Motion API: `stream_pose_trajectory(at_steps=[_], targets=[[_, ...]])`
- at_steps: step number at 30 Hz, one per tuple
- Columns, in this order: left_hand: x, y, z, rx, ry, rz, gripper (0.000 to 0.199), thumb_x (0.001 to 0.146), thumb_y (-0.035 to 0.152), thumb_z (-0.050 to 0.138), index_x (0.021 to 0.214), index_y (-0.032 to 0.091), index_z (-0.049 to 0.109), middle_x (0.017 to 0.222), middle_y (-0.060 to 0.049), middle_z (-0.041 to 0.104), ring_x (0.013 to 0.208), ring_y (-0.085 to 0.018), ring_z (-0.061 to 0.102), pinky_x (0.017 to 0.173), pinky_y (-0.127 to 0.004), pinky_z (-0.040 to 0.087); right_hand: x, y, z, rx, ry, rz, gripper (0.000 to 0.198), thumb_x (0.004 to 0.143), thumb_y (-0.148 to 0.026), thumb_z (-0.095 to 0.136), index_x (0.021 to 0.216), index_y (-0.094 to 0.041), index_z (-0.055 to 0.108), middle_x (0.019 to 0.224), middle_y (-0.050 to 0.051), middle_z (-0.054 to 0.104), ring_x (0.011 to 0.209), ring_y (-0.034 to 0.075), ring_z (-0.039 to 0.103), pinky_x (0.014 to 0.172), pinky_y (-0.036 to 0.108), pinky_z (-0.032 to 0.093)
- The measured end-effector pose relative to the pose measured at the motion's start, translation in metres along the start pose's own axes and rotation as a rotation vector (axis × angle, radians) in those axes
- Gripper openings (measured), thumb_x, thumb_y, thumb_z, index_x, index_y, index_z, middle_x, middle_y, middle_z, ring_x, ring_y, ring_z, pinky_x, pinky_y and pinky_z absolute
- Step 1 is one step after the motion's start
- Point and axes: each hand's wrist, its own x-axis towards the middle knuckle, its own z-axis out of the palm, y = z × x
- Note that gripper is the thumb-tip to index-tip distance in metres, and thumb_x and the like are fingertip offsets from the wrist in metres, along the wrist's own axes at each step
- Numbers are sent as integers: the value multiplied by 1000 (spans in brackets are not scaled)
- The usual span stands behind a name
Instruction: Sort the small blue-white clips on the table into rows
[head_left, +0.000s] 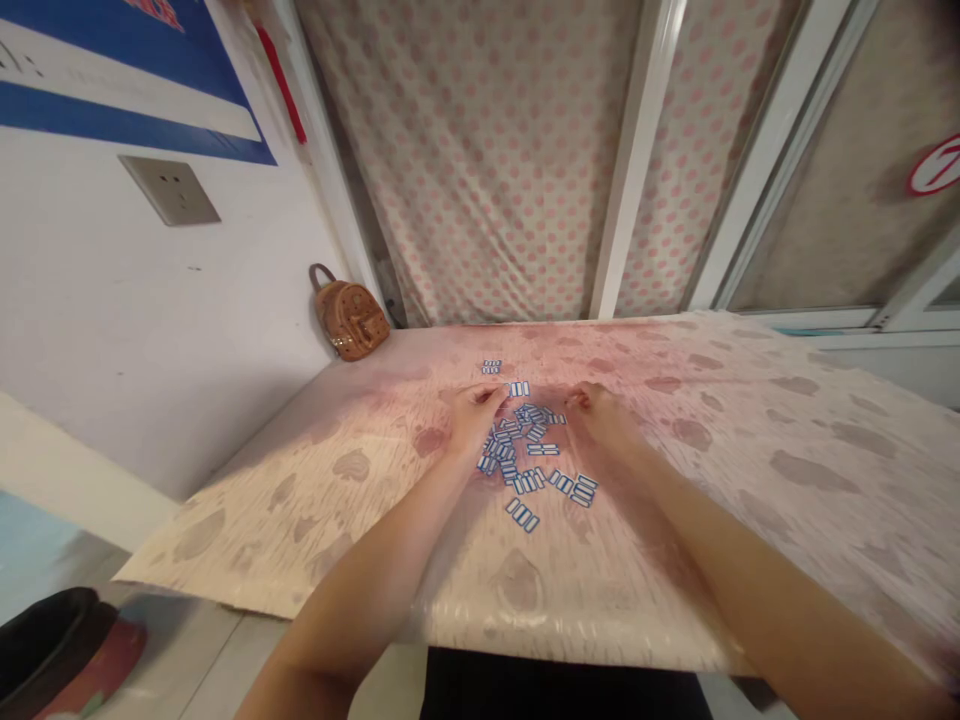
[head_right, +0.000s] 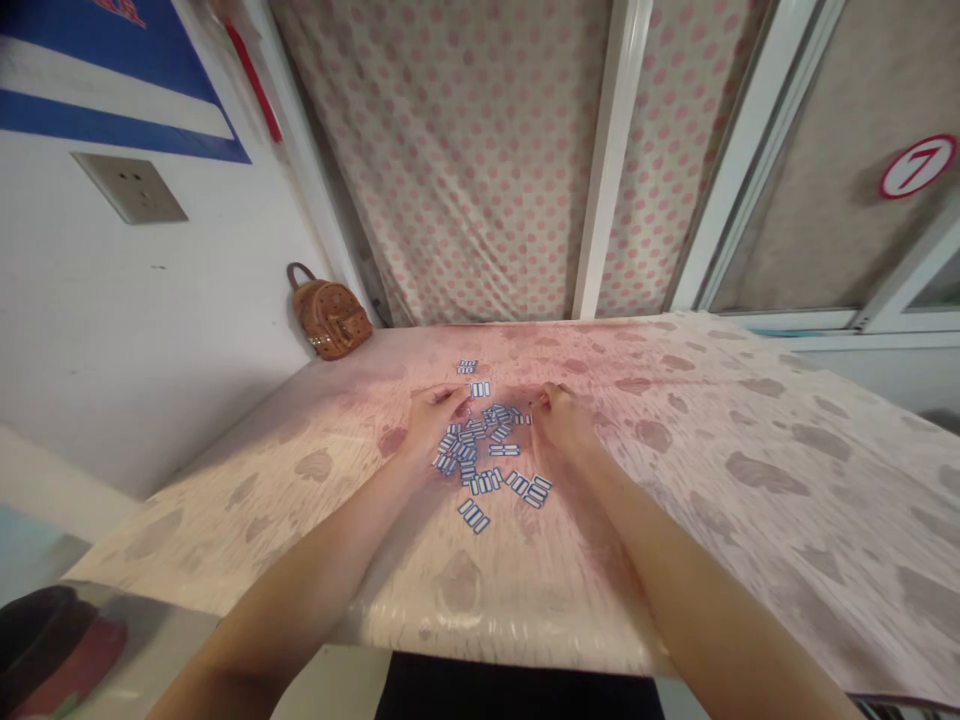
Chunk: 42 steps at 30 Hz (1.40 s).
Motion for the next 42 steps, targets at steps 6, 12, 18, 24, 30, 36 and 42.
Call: stream_pose_trajectory(at_steps=[6, 12, 18, 24, 30, 36, 42], targets=[[2, -2, 0, -7, -3, 28, 21, 71, 34, 79, 73, 14, 75, 63, -2, 66, 58, -12, 58, 56, -22, 47, -2, 0, 10, -157, -154, -39, 9, 77, -19, 73, 84, -17, 68, 90, 7, 65, 85, 20, 62, 74, 27, 42], [5, -7, -2, 14, -20, 34, 18, 74, 32, 76, 77, 14, 76, 68, -3, 70, 59, -13, 60, 55, -22, 47, 0, 3, 11, -162, -192, -29, 6, 79, -15, 67, 78, -18, 62, 81, 4, 64, 75, 18, 61, 66, 26, 40], [6, -11, -3, 42, -33, 47, 17, 75, 30, 75, 79, 14, 77, 71, -5, 72, 60, -14, 62, 55, -22, 47, -3, -4, 7, -54, -181, -28, 27, 82, -8, 54, 104, -20, 66, 86, 3, 72, 75, 17, 66, 65, 25, 42], [5, -10, -1, 78, -31, 50, 12, 79, 24, 70, 80, 14, 77, 71, -4, 72, 61, -14, 63, 54, -21, 45, -2, -11, 1, 274, -83, -2, 13, 80, -21, 55, 86, -22, 67, 80, 2, 73, 74, 19, 66, 63, 26, 42], [6, -13, -2, 133, -29, 85, 15, 78, 28, 71, 81, 14, 77, 69, -3, 71, 59, -14, 60, 52, -22, 43, 3, -12, 0, 385, -50, 29, 17, 78, -36, 54, 69, -22, 54, 62, -2, 61, 62, 17, 58, 56, 26, 37], [7, -19, -3, 132, -37, 109, 18, 79, 31, 70, 82, 14, 76, 71, -3, 71, 55, -12, 56, 50, -22, 40, -2, -26, -10, 504, -40, 51, 26, 76, -44, 58, 63, -22, 53, 56, -4, 51, 56, 14, 50, 55, 27, 37], [7, -22, -1, 134, -42, 136, 16, 79, 30, 71, 79, 14, 75, 71, -4, 72, 59, -14, 60, 55, -23, 44, -14, -54, -15, 906, -211, 186, 29, 75, -47, 69, 81, -20, 62, 82, 7, 74, 72, 19, 69, 74, 33, 55]])
